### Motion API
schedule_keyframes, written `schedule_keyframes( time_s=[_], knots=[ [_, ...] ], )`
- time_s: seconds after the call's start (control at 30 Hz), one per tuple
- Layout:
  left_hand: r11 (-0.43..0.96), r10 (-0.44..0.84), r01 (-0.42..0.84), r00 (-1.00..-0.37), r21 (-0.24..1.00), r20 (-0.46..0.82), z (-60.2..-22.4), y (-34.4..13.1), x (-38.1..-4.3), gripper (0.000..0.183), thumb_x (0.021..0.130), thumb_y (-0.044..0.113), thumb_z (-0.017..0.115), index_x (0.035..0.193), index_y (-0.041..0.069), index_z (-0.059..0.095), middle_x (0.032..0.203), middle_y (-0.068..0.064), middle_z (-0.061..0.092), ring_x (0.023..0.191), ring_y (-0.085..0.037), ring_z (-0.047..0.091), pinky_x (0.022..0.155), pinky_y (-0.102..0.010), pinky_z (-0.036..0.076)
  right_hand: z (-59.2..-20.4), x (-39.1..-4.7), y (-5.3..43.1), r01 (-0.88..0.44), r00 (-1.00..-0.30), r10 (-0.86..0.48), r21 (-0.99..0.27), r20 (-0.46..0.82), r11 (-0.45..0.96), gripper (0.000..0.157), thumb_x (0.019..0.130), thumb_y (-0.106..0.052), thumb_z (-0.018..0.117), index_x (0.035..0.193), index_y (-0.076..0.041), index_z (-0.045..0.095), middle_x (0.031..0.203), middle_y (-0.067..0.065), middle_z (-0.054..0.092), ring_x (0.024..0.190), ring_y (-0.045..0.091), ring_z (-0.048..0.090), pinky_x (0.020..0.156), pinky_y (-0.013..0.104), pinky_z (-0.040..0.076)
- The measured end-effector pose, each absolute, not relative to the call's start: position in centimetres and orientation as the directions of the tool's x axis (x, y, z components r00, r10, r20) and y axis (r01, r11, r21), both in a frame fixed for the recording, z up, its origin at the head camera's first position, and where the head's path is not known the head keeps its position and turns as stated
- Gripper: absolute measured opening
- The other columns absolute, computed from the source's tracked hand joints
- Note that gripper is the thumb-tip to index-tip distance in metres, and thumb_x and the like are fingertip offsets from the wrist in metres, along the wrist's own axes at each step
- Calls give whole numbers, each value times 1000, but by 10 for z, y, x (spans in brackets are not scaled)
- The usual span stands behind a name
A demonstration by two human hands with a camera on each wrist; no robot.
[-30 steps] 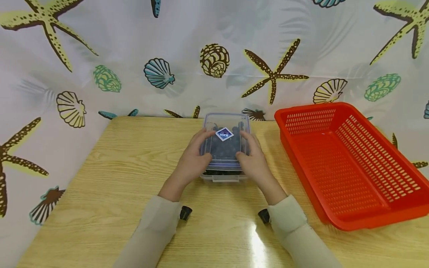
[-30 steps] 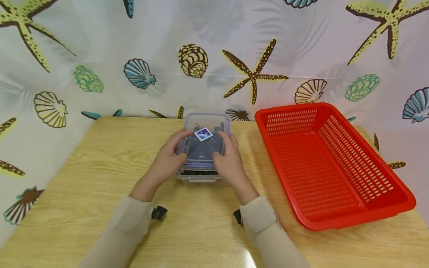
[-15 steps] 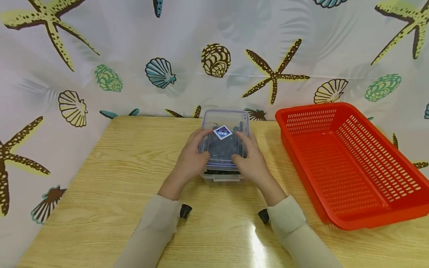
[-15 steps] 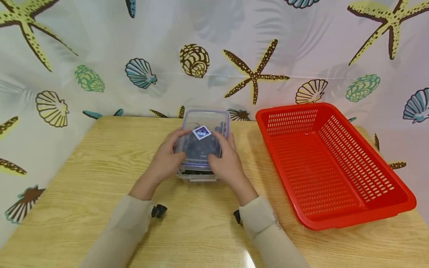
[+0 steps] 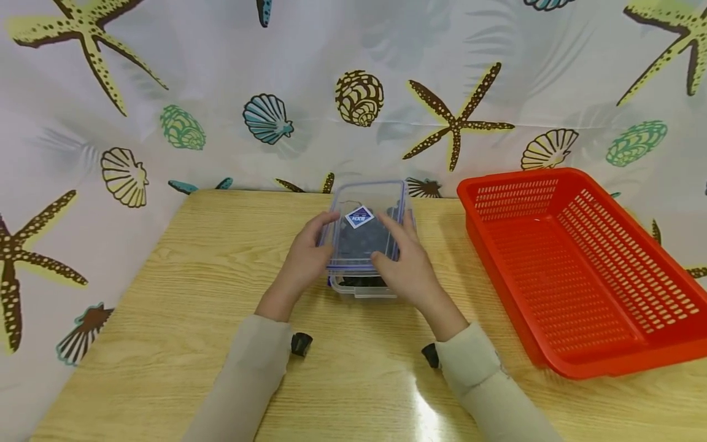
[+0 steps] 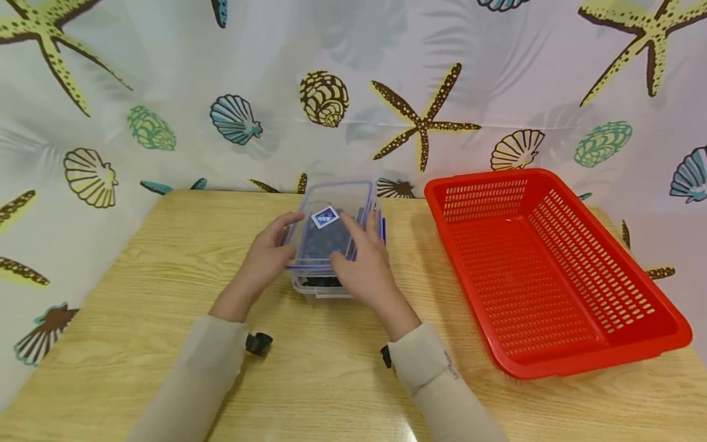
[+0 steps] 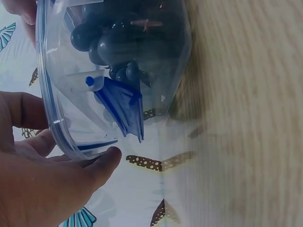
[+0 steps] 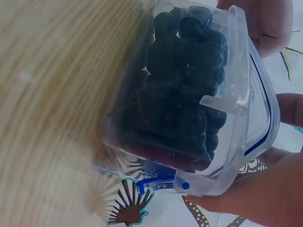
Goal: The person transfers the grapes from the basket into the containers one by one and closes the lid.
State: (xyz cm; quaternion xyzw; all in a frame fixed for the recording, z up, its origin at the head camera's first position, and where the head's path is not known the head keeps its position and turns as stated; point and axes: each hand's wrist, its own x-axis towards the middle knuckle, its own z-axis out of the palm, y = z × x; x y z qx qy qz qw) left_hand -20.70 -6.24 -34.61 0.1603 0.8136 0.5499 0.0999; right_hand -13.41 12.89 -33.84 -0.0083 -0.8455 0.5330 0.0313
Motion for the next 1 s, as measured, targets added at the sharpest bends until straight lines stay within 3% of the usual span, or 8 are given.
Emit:
schedule_keyframes(
  time_s=[0.33, 0.63, 0.8, 1.0],
  knots=[
    [481, 461, 259, -887, 837, 10, -335, -62, -199, 61, 92, -3, 47, 152, 6, 43, 162, -18, 26, 150, -35, 20, 115, -57, 24, -339, -132, 128, 50, -994, 110, -914, -6, 402, 63, 95, -19, 60, 155, -27, 43, 168, 14, 2, 151, 40, 10, 112, 68, 20],
    [591, 542, 288, -833, 753, -107, -322, -55, -190, 63, 96, 2, 51, 157, 8, 36, 167, -21, 6, 152, -37, 7, 110, -57, 32, -339, -130, 132, 59, -992, 125, -903, -6, 425, 63, 97, -18, 57, 157, -17, 39, 168, 16, 5, 151, 40, 11, 113, 65, 19],
    [612, 549, 302, -827, 731, -118, -321, -54, -187, 61, 97, 4, 49, 157, 8, 36, 167, -21, 3, 151, -40, 13, 107, -58, 35, -341, -132, 133, 56, -992, 128, -901, -1, 429, 63, 96, -17, 57, 157, -16, 39, 167, 17, 7, 150, 42, 12, 113, 67, 19],
    [608, 556, 319, -825, 727, -103, -324, -53, -188, 62, 97, 4, 47, 157, 9, 35, 167, -19, 3, 152, -36, 8, 108, -56, 35, -340, -132, 134, 57, -991, 133, -900, 1, 433, 62, 97, -15, 56, 156, -15, 40, 167, 18, 7, 150, 42, 13, 113, 67, 18]
  ],
)
